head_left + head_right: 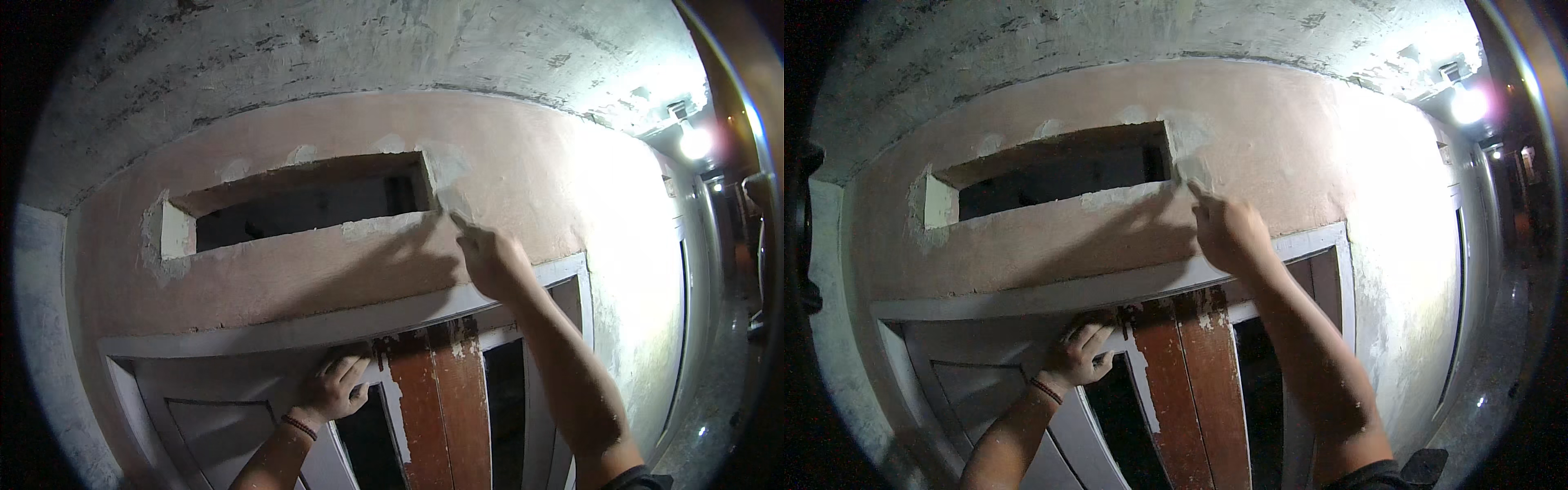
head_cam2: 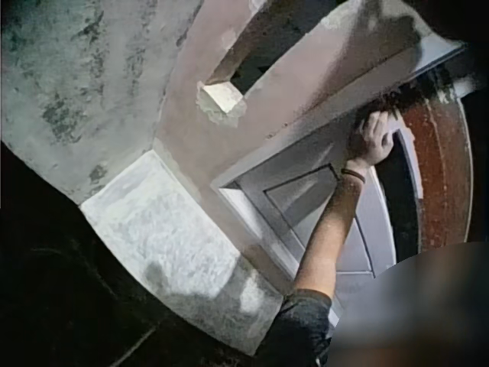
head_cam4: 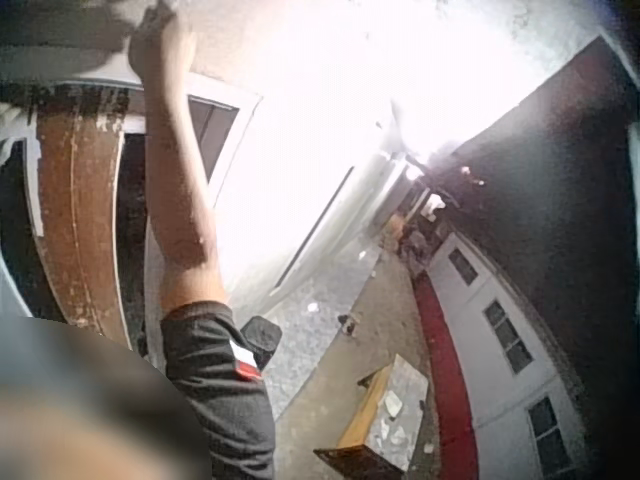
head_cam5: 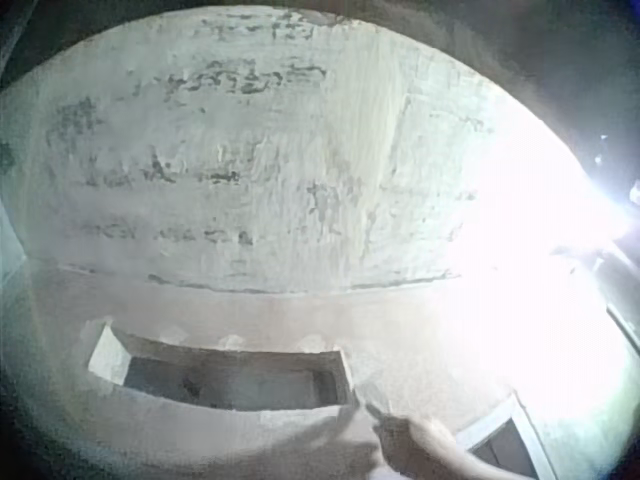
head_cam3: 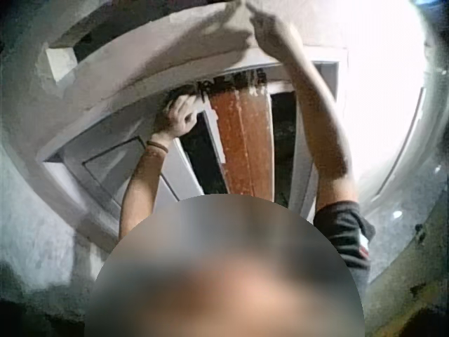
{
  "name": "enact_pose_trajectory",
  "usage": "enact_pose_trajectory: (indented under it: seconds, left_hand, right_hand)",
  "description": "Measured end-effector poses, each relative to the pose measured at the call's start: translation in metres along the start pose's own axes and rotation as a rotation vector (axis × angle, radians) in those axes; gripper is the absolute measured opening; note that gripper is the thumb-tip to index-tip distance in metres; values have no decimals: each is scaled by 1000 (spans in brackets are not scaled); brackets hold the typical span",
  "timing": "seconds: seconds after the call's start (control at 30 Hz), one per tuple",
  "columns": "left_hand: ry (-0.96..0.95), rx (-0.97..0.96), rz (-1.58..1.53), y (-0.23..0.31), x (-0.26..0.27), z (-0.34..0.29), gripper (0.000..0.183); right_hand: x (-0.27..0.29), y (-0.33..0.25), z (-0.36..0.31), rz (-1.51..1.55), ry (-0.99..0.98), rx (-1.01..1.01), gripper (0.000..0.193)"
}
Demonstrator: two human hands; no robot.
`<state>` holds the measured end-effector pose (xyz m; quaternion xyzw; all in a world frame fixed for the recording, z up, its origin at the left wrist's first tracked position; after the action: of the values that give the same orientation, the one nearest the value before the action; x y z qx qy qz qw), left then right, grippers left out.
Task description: The person applies plaster to the wall above a door frame and then to the door frame itself using a putty knife. The person smooths the plaster along the edges and surfaces of the frame.
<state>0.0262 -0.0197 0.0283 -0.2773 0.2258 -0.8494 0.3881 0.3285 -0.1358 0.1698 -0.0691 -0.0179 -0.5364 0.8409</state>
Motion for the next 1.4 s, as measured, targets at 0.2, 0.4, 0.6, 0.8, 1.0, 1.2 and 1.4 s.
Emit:
enact_pose_trajectory:
  seconds: [0.2,0.4,0.6,0.8,1.0,1.2,1.4]
  left_hand:
    - [0,1,-3,-3,-2,-1,49]
    - [-9,50,-67,-4,-11,-10,47]
    - [43,-33,11,-4,-2,-1,49]
    - [-22,63,-87,-3,-10,-8,49]
    - [-31,-2,-41,-4,-4,-2,56]
    - [-14,34,-47,-2,-5,-4,53]
    - [-58,18,32,-4,-5,-5,49]
  right_hand:
    - [-7,-2,-8,15,-12,-74,46]
    - [0,-6,29,-7,-54,-121,44]
    - [3,-13,-19,57,-21,-111,44]
    - [-1,-12,21,39,-69,-156,45]
    - [-2,-17,-39,73,-85,-208,44]
    - [-1,-17,-6,57,-68,-185,44]
    - [-2,-19,-31,62,-89,-230,42]
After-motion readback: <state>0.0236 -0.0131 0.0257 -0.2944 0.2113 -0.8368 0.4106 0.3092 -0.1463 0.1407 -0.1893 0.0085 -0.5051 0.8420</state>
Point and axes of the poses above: each hand's wrist, its own z-axis towards the middle knuckle, its own x-axis out of the back of the hand, y = z × x, the point moved 3 cm from there along z, towards the middle knuckle, and after that the axes turned 1 degree about -x, right-handed, at the moved point
